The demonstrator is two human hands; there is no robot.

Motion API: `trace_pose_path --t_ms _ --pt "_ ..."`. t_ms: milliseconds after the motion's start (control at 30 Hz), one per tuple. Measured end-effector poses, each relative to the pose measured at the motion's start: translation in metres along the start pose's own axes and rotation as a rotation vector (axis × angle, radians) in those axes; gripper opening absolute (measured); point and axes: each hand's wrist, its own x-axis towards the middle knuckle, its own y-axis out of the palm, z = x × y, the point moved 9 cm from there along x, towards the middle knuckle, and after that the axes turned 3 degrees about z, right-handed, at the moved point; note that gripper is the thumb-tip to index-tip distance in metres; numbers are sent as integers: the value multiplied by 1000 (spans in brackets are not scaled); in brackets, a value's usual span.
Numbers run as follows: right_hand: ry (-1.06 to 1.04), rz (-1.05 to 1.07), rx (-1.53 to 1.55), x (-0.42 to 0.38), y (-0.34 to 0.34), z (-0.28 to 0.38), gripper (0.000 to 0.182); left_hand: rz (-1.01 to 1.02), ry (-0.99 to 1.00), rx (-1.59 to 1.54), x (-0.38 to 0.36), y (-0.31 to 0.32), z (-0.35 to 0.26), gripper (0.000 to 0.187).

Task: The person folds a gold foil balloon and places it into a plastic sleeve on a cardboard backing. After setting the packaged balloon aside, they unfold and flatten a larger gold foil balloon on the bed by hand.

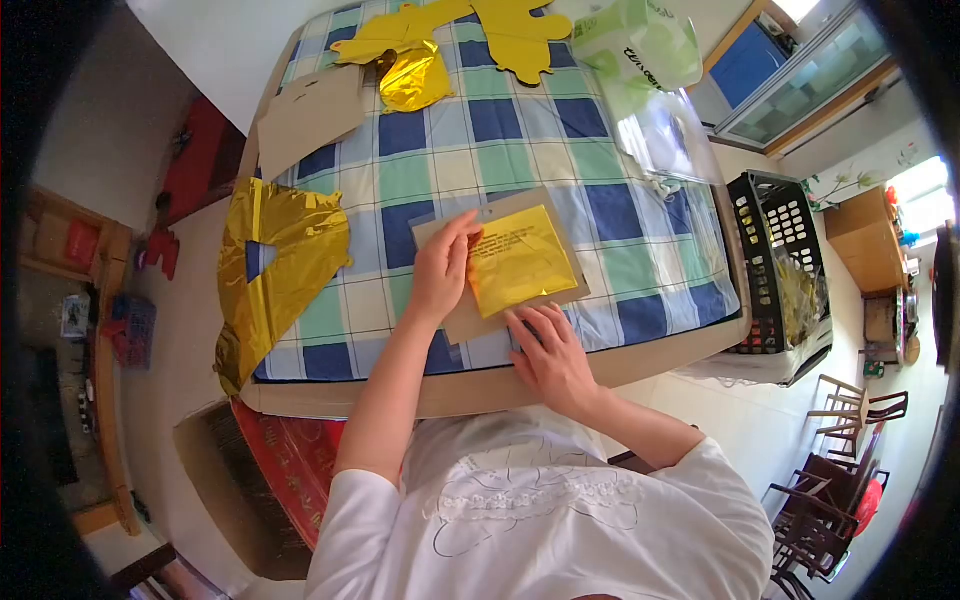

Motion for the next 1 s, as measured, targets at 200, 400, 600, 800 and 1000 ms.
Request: trace_pose_path --t_ms 200,400,600,800,1000 --pt "118 -52 -87 -5 -2 -20 53 11 31 61 1 2 3 31" --pt "68 -98 -52 -6 -4 -7 53 0 61 105 1 2 -3 33" --pt "83 -75 -73 -4 -1 -12 52 28 257 399 -3 11 -24 43" --pt "55 -26 -100 7 10 -9 47 34 268 414 -2 13 -23 42" --pt "82 35 -113 7 13 -18 45 45 269 432 -2 14 -26 41"
